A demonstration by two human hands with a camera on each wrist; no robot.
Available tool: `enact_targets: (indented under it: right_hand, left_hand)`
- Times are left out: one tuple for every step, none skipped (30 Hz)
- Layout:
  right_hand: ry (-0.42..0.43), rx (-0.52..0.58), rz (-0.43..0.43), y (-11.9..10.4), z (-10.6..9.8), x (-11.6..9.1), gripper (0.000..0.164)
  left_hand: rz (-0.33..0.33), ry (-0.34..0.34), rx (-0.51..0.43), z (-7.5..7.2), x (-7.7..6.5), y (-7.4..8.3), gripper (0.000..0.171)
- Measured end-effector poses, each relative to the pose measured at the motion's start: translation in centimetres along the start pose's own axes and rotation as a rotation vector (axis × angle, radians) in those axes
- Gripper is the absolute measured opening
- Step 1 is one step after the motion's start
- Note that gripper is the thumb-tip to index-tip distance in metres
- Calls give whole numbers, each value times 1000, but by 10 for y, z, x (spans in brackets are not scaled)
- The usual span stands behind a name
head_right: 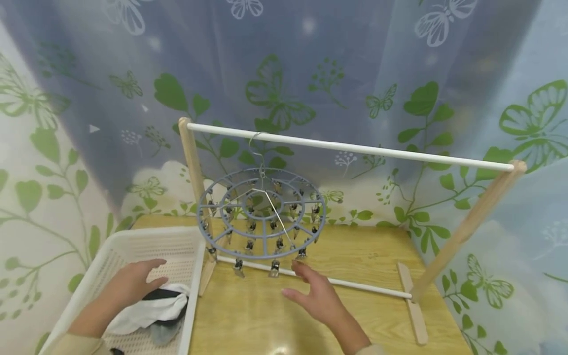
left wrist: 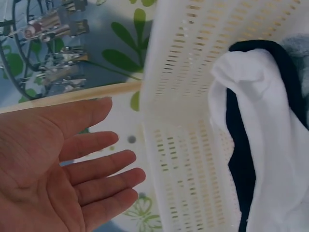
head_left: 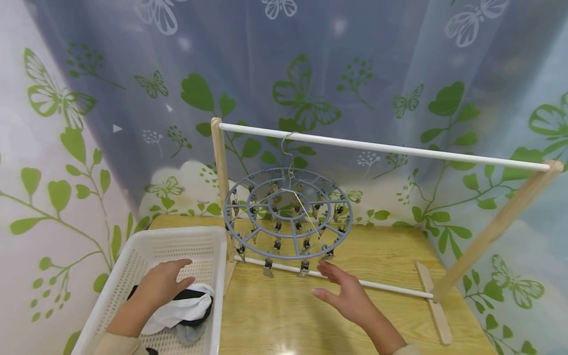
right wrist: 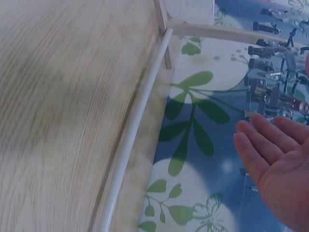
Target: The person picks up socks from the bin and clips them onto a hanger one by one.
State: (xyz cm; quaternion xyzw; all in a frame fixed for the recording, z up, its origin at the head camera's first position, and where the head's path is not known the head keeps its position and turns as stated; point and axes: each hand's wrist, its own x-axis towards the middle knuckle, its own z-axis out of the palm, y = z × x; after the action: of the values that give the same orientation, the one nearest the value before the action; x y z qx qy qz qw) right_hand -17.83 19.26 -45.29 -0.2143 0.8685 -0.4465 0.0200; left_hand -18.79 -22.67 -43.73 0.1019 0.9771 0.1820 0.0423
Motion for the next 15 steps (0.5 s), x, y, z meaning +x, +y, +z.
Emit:
enact_targets:
  right_hand:
    - [-3, 6, 3, -1, 2, 0, 64]
    - [-8, 15, 5, -1, 4, 0, 63]
    - [-13, 20, 3, -2, 5, 0, 62]
    - [-15, 17, -1, -2, 7, 0, 62]
    - [-14, 11, -10, -3, 9, 1, 61]
    - [-11, 8, -21, -3, 10, 1, 60]
    - [-12, 5, -27, -3, 11, 1, 60]
    - [-10, 2, -31, -4, 12, 1, 59]
    - [-9, -2, -33, -4, 13, 1, 59]
    - [-6, -7, -32, -5, 14, 1, 59]
    - [-4, -8, -29, -5, 15, 1, 58]
    - [-3, -8, -24, -6, 16, 1, 58]
    - [-1, -12, -20, -6, 17, 1, 58]
    - [2, -15, -18, -7, 18, 1, 57]
    - [7, -18, -15, -7, 19, 2, 57]
  left_hand:
    - [6, -8, -3, 1, 1, 0, 45]
    - [9, -17, -6, 3, 2, -1, 44]
    - [10, -25, -6, 4, 2, -1, 44]
    - [10, -30, -6, 6, 2, -2, 43]
    - [9, -34, -7, 7, 3, -3, 43]
    - [2, -38, -4, 7, 3, -3, 43]
    - [-7, -39, 0, 8, 4, -4, 43]
    - [-15, -41, 3, 9, 5, -5, 43]
    - [-23, -43, 6, 9, 6, -6, 43]
    - [-28, -43, 8, 10, 7, -7, 43]
    - [-33, -47, 10, 10, 7, -8, 43]
    - [-37, -53, 12, 11, 8, -9, 42]
    - [-38, -65, 10, 11, 9, -10, 42]
    - [-38, -79, 5, 12, 10, -10, 42]
    - [-37, -93, -1, 12, 11, -11, 41]
